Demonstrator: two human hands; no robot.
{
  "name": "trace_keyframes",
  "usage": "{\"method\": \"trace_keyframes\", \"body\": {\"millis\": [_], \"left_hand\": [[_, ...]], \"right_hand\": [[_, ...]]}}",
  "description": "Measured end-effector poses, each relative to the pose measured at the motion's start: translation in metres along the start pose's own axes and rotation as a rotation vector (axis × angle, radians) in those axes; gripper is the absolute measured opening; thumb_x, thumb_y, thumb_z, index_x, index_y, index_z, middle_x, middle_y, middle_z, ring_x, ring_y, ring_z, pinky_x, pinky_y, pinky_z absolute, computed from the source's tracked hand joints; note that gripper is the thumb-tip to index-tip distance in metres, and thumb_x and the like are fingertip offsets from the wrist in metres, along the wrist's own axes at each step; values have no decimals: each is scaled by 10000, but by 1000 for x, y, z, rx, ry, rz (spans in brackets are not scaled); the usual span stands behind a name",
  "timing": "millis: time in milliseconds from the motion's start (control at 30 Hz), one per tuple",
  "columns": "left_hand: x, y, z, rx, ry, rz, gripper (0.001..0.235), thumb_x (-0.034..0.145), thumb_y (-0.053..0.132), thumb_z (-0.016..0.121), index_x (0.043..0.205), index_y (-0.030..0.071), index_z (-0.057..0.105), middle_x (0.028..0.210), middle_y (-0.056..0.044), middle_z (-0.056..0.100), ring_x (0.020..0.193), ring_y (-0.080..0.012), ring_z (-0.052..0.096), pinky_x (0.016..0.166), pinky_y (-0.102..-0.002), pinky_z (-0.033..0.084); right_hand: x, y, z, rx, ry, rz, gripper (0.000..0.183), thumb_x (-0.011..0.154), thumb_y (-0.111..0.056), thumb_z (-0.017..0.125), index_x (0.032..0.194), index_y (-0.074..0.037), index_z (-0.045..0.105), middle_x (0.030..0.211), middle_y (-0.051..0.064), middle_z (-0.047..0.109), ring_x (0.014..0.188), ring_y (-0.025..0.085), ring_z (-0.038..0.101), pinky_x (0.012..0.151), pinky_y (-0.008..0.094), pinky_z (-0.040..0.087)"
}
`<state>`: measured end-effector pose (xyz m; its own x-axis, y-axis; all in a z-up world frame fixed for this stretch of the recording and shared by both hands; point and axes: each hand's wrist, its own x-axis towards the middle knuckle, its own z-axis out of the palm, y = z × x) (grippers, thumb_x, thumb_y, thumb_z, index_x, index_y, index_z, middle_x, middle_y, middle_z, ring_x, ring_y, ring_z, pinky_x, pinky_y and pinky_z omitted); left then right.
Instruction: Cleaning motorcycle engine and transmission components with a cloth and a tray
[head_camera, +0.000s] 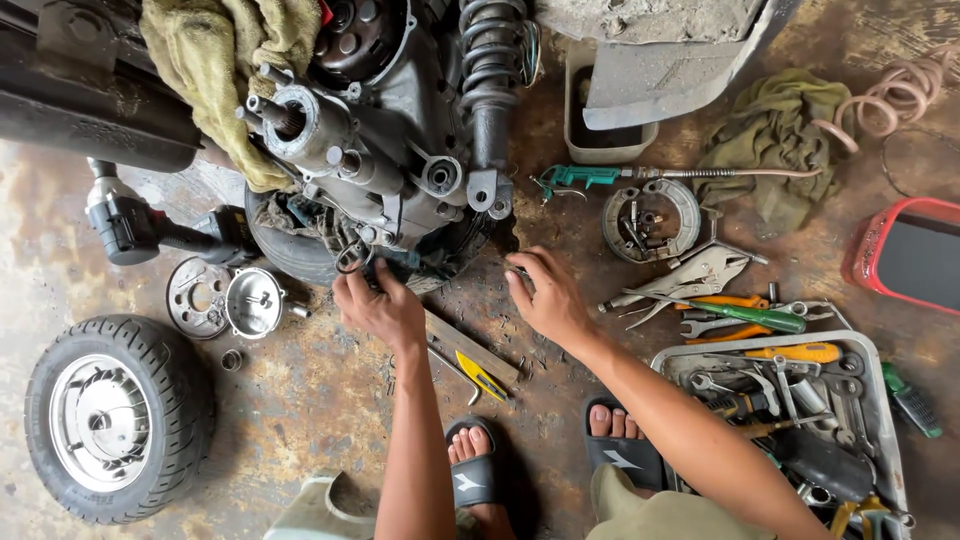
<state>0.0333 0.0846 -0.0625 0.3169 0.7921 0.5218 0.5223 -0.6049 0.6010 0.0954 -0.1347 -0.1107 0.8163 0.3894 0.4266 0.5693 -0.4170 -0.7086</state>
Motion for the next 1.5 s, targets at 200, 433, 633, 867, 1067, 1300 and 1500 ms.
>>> {"method": "trace_keyframes", "body": {"millis": [200,433,633,867,1067,1300,1500], "left_hand": [[0,36,-47,-569,-163,-164,124,1064,120,568,1090,34,654,922,-109,561,789,-182,627,665,-313,590],[1,52,-62,-952,-335,-495,139,1035,136,503,1084,90,625,867,8,565,781,-78,532,721,-224,503],[22,28,-57,-592,-664,-446,388,1136,333,298,1113,108,613,901,-66,614,834,-170,566,753,-345,529],[51,43,-58,-507,-721,-294,322,1103,272,456,933,26,575,810,-110,582,833,-216,516,764,-448,474],[68,17,-44,-478,-709,-575,403,1053,358,437,978,35,667,822,-186,682,693,-311,635,631,-445,484],[56,0,-41,-242,-659,-409,359,1032,295,542,801,78,710,648,-79,649,652,-178,558,631,-395,475],[69,-15,-25,-519,-662,-647,433,1052,329,549,706,79,621,536,-95,580,369,-221,616,367,-294,509]], "right_hand": [[46,-66,-1,359,-21,-75,333,960,-114,676,1285,-42,689,1079,185,691,911,368,719,770,408,611],[59,-113,66,342,-120,-207,409,880,-26,642,1287,-8,671,1257,303,624,1135,524,616,942,574,546],[52,-104,94,187,-215,-290,331,989,-111,437,1158,20,690,1300,232,518,1086,430,541,911,494,469],[63,-116,72,-11,-521,-258,302,871,9,445,1015,37,709,1300,208,501,1117,368,552,933,465,431],[70,-134,53,-40,-308,-420,309,895,-107,575,1168,-30,697,1293,181,520,1182,391,557,849,472,464],[58,-134,58,84,-454,-280,292,813,23,496,1041,6,678,1346,184,516,1276,389,488,913,468,409],[58,-114,70,52,-366,-385,510,760,-102,657,1269,-88,687,1449,107,437,1316,353,446,919,480,448]]}}
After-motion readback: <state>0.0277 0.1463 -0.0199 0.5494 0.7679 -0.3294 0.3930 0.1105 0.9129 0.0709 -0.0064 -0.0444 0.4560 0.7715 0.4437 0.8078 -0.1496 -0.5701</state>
